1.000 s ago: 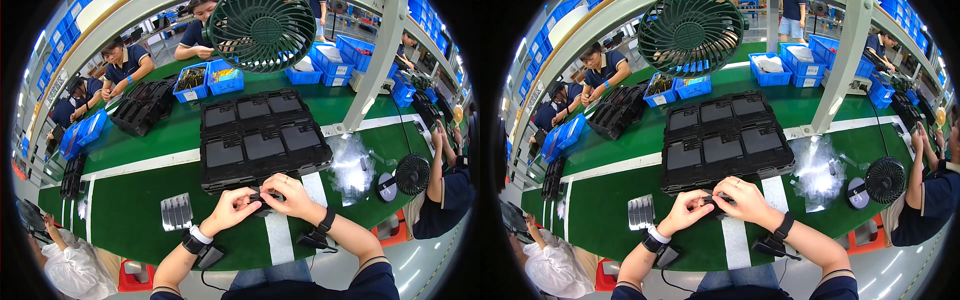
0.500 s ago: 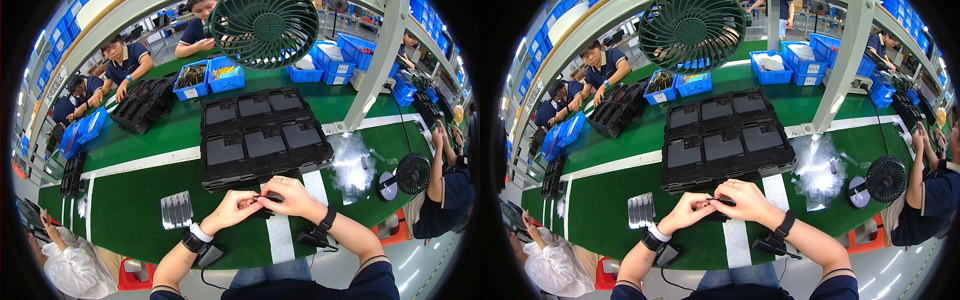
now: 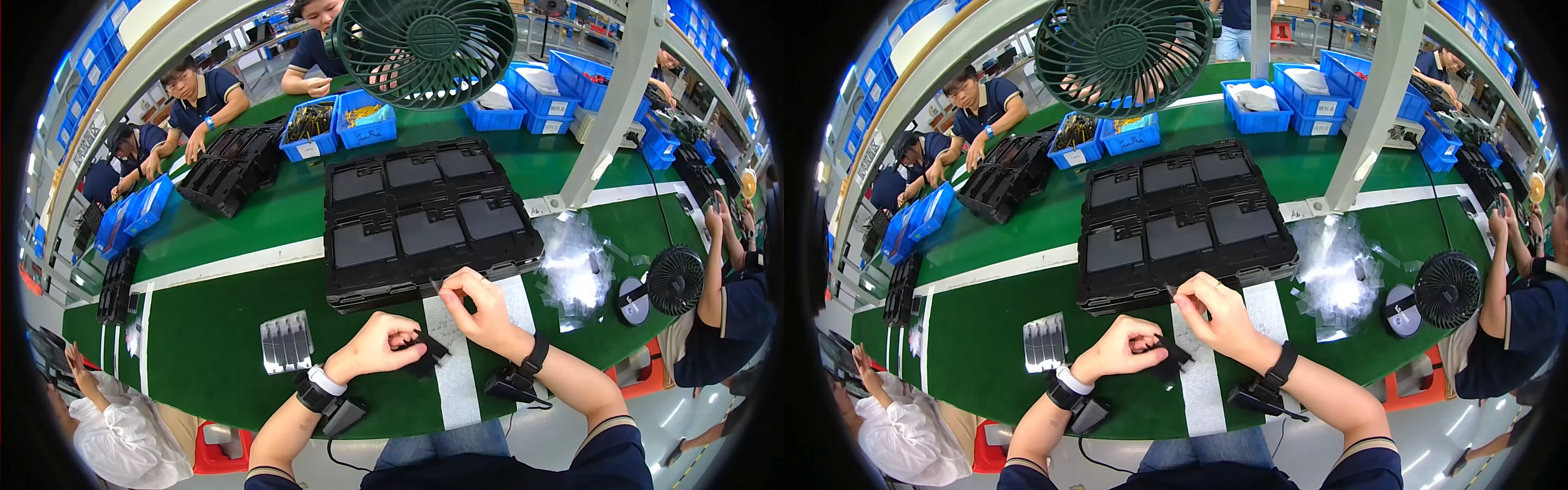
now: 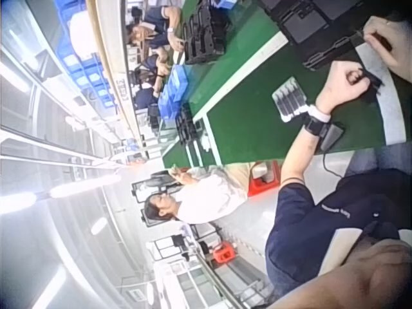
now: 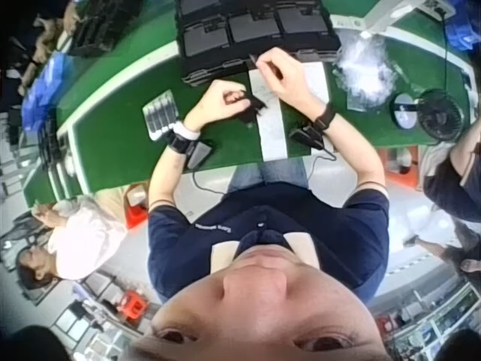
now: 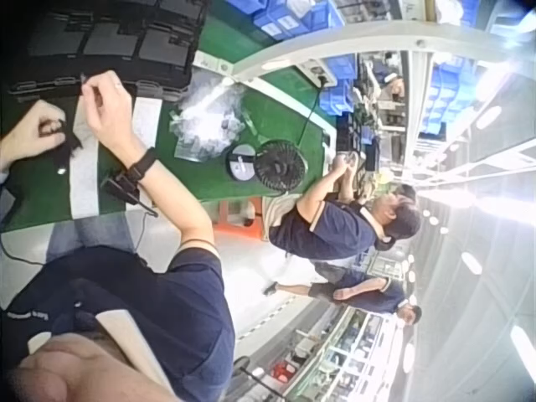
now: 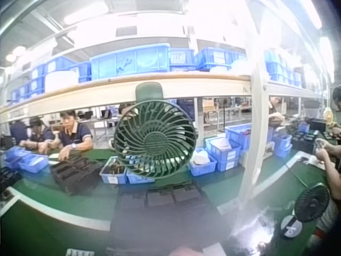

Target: Apply adhesive or protective film to small electronic components and place them into a tray.

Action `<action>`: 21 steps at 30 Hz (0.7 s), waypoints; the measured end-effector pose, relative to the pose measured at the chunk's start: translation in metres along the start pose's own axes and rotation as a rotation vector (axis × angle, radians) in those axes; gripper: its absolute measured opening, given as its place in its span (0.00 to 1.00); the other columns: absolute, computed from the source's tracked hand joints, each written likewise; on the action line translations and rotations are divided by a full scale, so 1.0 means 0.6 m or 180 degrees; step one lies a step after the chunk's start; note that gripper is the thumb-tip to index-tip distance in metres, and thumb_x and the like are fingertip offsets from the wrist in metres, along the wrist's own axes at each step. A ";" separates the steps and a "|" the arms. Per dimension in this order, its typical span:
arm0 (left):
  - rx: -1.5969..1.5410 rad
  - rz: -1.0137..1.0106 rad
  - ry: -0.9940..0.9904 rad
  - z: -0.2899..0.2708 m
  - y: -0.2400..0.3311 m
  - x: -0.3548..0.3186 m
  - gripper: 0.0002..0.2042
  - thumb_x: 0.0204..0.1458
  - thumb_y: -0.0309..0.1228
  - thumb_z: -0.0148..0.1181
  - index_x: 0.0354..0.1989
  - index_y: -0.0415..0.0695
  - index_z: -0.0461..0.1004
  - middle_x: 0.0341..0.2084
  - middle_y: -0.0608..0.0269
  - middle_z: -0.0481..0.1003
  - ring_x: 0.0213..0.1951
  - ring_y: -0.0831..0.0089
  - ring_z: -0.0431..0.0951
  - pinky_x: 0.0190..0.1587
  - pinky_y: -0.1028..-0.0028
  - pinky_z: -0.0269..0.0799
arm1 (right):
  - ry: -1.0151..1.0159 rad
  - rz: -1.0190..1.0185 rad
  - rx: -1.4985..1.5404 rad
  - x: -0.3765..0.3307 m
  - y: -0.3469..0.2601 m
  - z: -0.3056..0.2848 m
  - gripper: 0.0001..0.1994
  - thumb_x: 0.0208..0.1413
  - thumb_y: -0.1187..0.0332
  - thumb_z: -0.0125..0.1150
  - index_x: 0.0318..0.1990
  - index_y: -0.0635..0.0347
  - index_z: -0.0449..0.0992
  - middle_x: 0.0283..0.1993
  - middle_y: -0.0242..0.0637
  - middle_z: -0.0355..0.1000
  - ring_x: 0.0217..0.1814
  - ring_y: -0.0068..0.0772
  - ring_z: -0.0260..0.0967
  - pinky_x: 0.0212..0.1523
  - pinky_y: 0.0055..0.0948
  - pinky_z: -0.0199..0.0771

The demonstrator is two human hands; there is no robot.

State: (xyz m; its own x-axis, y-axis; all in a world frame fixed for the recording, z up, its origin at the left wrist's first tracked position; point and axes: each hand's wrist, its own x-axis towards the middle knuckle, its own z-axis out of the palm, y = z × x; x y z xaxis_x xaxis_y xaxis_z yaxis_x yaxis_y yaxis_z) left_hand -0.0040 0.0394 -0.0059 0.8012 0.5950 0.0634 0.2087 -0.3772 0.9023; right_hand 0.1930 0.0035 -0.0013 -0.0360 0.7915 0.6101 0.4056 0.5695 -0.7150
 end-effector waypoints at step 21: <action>-0.0870 -0.0252 0.0640 0.000 0.005 0.004 0.09 0.58 0.31 0.49 0.31 0.39 0.70 0.15 0.76 0.61 0.18 0.90 0.56 0.20 0.84 0.51 | -0.0508 0.0217 0.0066 -0.002 0.009 0.003 0.01 0.55 0.74 0.50 0.34 0.61 0.67 0.27 0.40 0.70 0.27 0.40 0.71 0.28 0.31 0.69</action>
State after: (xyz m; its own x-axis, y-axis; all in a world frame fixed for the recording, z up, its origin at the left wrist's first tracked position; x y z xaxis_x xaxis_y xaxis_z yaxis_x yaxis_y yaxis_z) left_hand -0.0012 0.0396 -0.0032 0.6563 0.7530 0.0467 0.0862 -0.1363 0.9869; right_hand 0.1934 0.0058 -0.0064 -0.1542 0.8527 0.4991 0.3932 0.5164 -0.7608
